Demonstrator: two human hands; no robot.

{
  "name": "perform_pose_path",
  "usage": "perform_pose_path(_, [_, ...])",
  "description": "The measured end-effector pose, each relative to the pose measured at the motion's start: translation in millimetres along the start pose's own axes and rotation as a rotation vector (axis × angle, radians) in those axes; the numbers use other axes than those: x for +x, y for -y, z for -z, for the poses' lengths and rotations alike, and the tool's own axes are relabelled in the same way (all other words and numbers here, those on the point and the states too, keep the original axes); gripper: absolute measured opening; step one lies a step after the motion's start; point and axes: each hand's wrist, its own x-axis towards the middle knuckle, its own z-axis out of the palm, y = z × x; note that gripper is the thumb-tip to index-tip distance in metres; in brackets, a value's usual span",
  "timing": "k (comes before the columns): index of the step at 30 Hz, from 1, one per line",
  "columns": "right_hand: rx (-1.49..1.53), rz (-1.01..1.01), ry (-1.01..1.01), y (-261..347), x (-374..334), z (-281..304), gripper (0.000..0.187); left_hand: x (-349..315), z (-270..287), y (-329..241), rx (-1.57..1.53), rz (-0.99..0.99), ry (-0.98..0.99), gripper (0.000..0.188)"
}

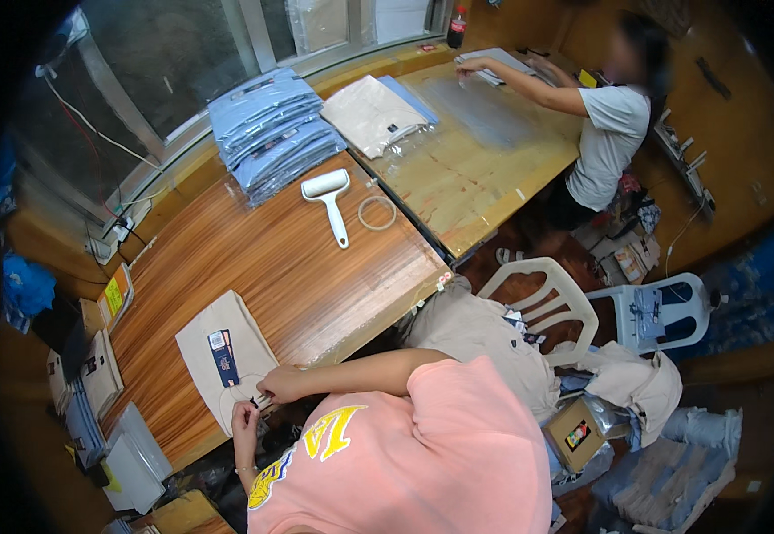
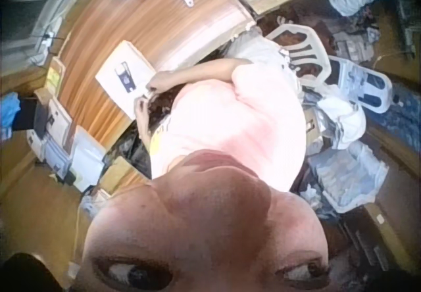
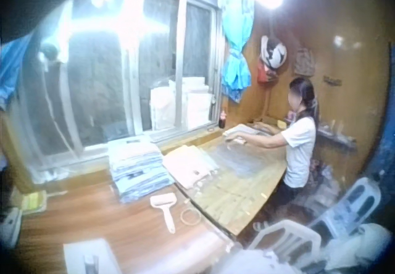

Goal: The person places a cardboard insert onto a beige garment, folds the garment around the insert, attaches a tag, uses a lint roller on the surface, and slides the folded garment into a clear plastic bag.

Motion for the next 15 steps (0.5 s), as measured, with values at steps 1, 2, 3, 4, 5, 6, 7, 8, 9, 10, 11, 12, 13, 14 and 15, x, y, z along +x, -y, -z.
perform_pose_path(1, [0.006,-0.002,-0.006,0.8,-0.6,-3.2,0.023,-3.4,1.7,0.4,0.013,0.012,0.014,0.007])
perform_pose_path(2, [-0.001,0.001,-0.013,2.7,-0.2,-2.1,0.023,-3.0,2.7,0.1,0.022,0.014,0.019,0.008])
perform_pose_path(3, [-0.007,0.006,-0.018,3.3,0.1,0.0,0.023,-2.1,-0.1,1.4,0.034,-0.007,-0.006,0.009])
perform_pose_path(4, [-0.008,-0.01,0.0,2.7,-1.9,2.1,0.022,-1.9,-4.6,1.8,0.042,0.047,-0.039,0.009])
perform_pose_path(5, [-0.022,-0.017,0.013,-4.6,-2.0,0.8,0.022,1.5,-12.0,0.9,0.049,0.097,-0.064,0.009])
perform_pose_path(6, [-0.026,-0.024,0.024,-3.1,-1.0,1.3,0.022,0.0,-16.8,2.1,-0.017,0.047,-0.143,0.011])
perform_pose_path(7, [-0.03,-0.032,0.033,-2.7,-1.1,2.3,0.022,-1.0,-19.4,2.6,0.033,0.028,-0.173,0.014])
perform_pose_path(8, [-0.023,-0.018,0.037,-0.3,-0.3,3.5,0.022,-3.0,-20.6,2.1,0.046,0.015,-0.196,0.014])
perform_pose_path(9, [-0.02,-0.011,0.043,0.3,-1.7,5.5,0.021,-4.7,-23.5,-1.0,0.052,0.002,-0.216,0.014])
perform_pose_path(10, [-0.016,-0.006,0.048,2.4,0.1,6.0,0.021,-4.0,-23.8,-4.5,0.096,0.004,-0.241,0.012])
perform_pose_path(11, [-0.018,-0.003,0.051,1.3,0.0,5.6,0.021,-4.1,-24.6,-6.2,0.112,0.004,-0.243,0.011])
perform_pose_path(12, [-0.021,-0.001,0.052,0.2,0.2,3.7,0.021,-3.8,-24.5,-8.1,0.127,0.004,-0.244,0.011])
perform_pose_path(13, [-0.024,0.0,0.052,-1.4,1.0,3.4,0.021,-2.5,-24.0,-9.5,0.143,0.002,-0.243,0.011])
perform_pose_path(14, [-0.021,-0.001,0.056,0.8,-0.5,4.6,0.021,-4.3,-23.3,-8.8,0.148,0.015,-0.237,0.011])
perform_pose_path(15, [-0.018,-0.003,0.059,3.2,-1.7,7.0,0.021,-5.1,-22.6,-8.7,0.139,0.019,-0.234,0.01])
